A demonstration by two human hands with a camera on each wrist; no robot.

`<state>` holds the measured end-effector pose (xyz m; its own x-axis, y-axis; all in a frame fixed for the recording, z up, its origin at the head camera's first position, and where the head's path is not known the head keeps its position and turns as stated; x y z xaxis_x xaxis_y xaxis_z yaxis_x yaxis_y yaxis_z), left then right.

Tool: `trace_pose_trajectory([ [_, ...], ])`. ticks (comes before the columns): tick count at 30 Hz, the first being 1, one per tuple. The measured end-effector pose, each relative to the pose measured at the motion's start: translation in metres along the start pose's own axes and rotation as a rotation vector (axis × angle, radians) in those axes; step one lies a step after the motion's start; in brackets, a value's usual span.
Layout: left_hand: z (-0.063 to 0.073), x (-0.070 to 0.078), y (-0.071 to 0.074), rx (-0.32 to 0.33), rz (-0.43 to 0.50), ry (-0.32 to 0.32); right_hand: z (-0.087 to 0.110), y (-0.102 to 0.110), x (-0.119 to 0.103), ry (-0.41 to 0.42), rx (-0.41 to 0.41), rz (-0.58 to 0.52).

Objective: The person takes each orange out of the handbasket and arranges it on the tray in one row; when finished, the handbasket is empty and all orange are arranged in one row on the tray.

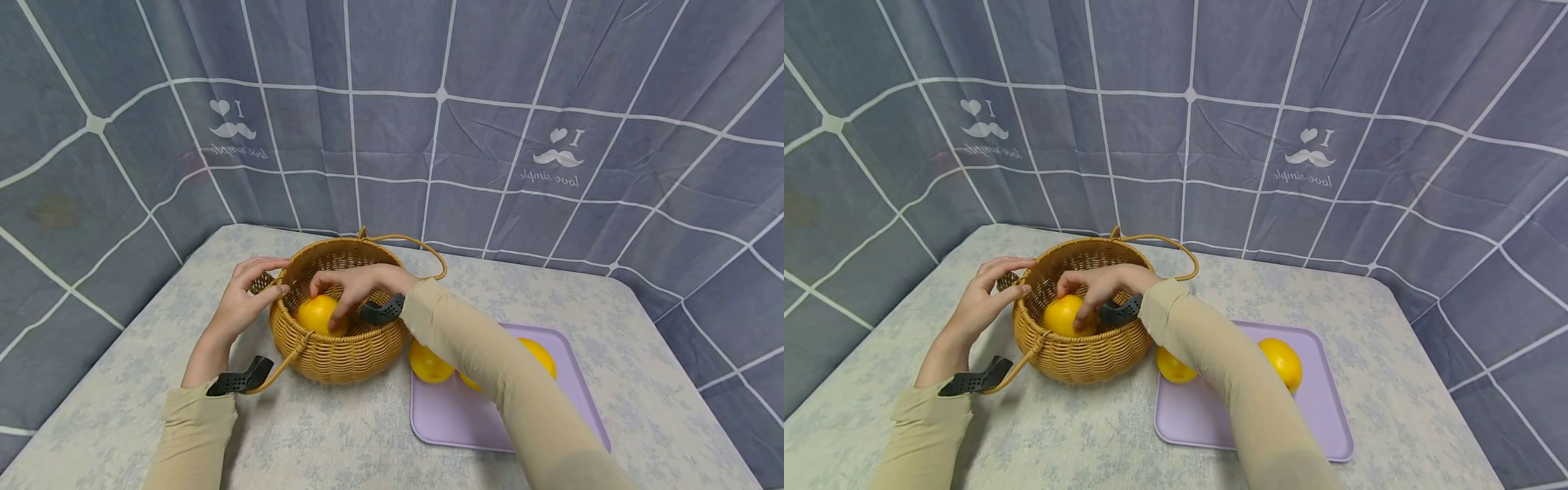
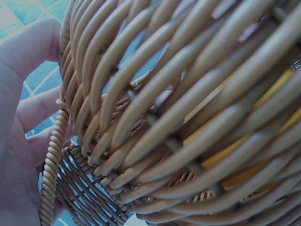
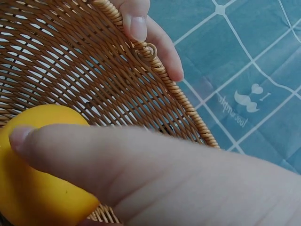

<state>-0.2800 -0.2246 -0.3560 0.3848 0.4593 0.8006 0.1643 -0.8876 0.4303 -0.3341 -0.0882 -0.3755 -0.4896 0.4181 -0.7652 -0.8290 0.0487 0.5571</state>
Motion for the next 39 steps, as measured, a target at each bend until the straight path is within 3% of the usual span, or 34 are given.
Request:
trace_pose_trajectory([
  [9,-0.002,-0.001,-0.003,0.004,-0.006,0.017,0.001,0.004,0.006,-0.017,0.049,0.045],
  [20,-0.003,-0.001,-0.003,-0.001,-0.017,0.004,0.002,-0.002,0.011,-0.065,-0.070,0.076],
  [29,-0.003,0.000,-0.004,0.004,-0.026,-0.013,0.003,-0.007,0.011,-0.070,-0.101,-0.077],
  [39,0.000,0.002,-0.002,0.004,-0.030,-0.028,0.005,-0.005,0.005,-0.030,-0.049,-0.091],
])
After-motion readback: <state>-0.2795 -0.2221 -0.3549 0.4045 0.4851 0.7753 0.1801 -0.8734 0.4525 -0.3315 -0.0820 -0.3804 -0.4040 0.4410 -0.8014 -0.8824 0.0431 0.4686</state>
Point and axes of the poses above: each hand's wrist, its own z-axis away from the middle knuckle, its own y-axis out of the back of the hand, x = y × z, the point moved 8 cm from there along -z, towards the middle knuckle, and after that the axes turned 5 degrees about -z, right-handed, at the moved point
